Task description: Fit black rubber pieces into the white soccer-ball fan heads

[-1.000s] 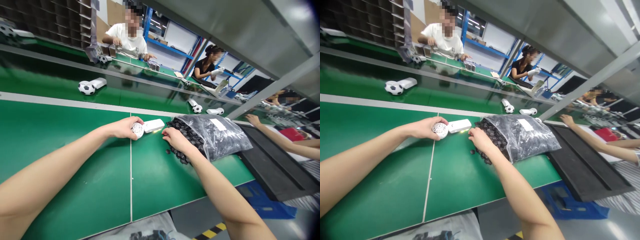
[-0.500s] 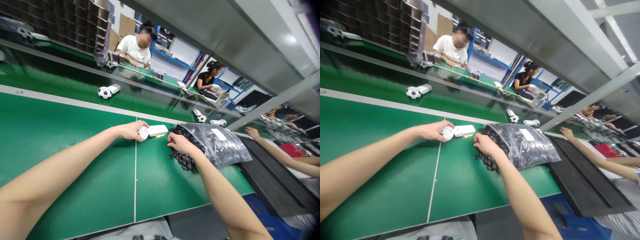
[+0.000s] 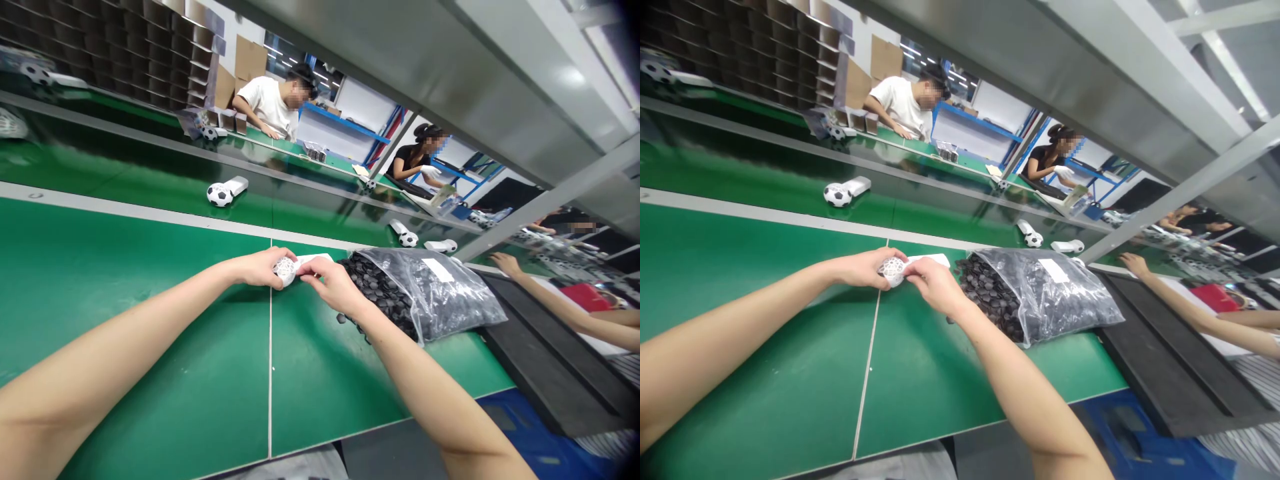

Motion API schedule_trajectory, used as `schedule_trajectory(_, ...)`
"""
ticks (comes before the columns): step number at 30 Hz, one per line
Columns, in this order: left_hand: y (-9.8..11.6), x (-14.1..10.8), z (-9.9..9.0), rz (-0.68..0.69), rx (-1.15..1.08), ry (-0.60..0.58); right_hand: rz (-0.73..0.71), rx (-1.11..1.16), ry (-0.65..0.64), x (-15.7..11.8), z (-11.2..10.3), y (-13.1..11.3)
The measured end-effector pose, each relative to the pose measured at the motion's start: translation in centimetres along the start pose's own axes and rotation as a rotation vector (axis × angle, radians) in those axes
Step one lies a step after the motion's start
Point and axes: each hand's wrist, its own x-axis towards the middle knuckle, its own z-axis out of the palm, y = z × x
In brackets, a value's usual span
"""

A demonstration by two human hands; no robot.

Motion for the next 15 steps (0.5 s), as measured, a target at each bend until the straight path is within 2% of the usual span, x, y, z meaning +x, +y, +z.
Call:
schedule_trajectory(5,0.9,-0.1,0.4,-0.007,0.005,0.042,-0.186,-0.209,-0.145,0.6,0.3,-0.2)
schedule_trajectory(8,1.0,-0.1,0.7,-0.017,0.001,0.073,-0.182,-0.246,-0.193,0.9,0.7,-0.2)
schedule_trajectory(15,0.4,0.1,1.0,0.014,0.029,0.108,-0.003,-0.069,-0.025,0.8,1.4,0.5)
